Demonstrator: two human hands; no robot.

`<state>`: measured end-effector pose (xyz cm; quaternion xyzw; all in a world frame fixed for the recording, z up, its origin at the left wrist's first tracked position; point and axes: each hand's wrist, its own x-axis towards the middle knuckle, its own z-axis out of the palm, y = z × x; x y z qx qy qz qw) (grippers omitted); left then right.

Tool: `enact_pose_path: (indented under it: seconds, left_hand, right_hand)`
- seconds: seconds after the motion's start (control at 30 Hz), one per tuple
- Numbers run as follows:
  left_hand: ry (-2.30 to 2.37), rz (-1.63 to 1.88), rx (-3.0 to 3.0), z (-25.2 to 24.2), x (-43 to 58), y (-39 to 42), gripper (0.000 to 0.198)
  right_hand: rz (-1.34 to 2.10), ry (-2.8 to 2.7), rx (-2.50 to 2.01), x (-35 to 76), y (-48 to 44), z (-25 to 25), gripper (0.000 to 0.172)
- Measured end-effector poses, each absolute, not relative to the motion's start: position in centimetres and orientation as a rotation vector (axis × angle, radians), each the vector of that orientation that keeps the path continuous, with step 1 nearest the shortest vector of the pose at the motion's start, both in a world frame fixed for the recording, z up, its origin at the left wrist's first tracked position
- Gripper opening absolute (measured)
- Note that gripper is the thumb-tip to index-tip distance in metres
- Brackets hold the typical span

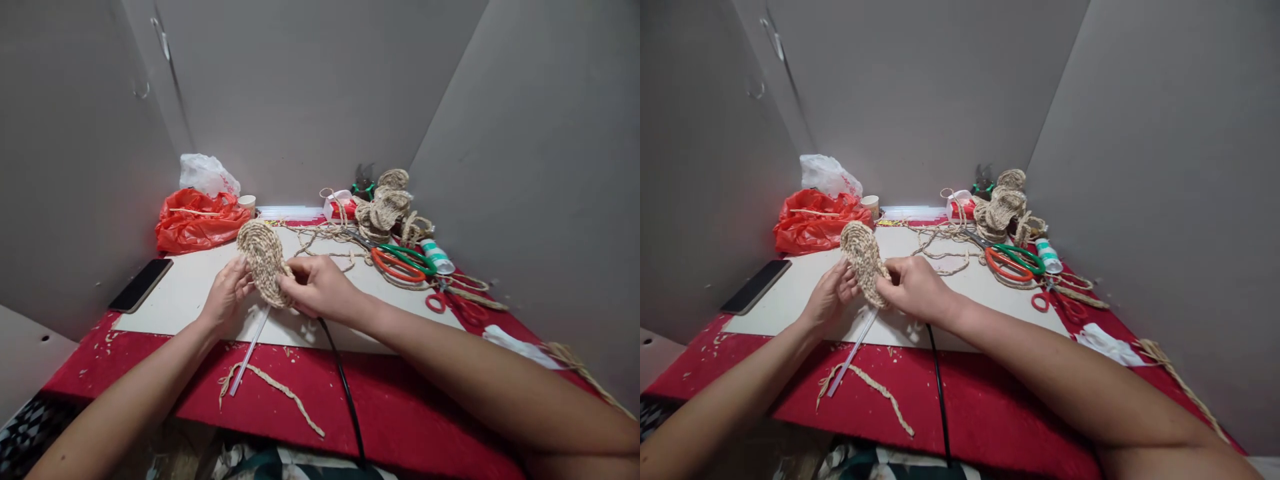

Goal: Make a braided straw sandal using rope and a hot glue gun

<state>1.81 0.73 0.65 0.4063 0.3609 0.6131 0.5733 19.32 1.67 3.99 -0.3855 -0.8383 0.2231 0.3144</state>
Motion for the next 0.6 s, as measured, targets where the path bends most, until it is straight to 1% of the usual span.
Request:
enact_pose_path:
  seconds: [0.1, 0.13, 0.2, 0.27, 0.33, 0.47, 0.6]
  left_hand:
    - [0.843, 1.363, 1.001, 0.5, 2.1, 0.4, 0.040]
    - [0.843, 1.329, 1.015, 0.5, 2.4, 0.2, 0.041]
    - [0.851, 1.266, 1.024, 0.4, 2.7, -0.1, 0.041]
    - [0.844, 1.203, 0.996, 0.6, 2.8, -0.3, 0.040]
    - [0.793, 1.176, 0.923, 1.2, 2.6, -0.3, 0.041]
    - [0.654, 1.230, 0.796, 2.7, 1.7, -0.6, 0.038]
    - [0.599, 1.101, 0.787, 3.4, 1.0, -0.9, 0.052]
  right_hand:
    - [0.053, -2.332, -1.142, 19.3, 1.3, 3.9, 0.023]
    - [-0.064, -2.400, -1.136, 19.1, 1.1, 3.6, 0.022]
    - [-0.141, -2.537, -1.060, 18.8, 0.5, 3.1, 0.027]
    - [-0.058, -2.596, -0.968, 18.7, 0.0, 2.8, 0.035]
    - [0.118, -2.536, -0.878, 18.8, 0.0, 2.9, 0.038]
    - [0.521, -2.084, -0.742, 19.6, 1.3, 3.3, 0.036]
    - [0.835, -1.591, -0.736, 19.8, 3.2, 3.5, 0.030]
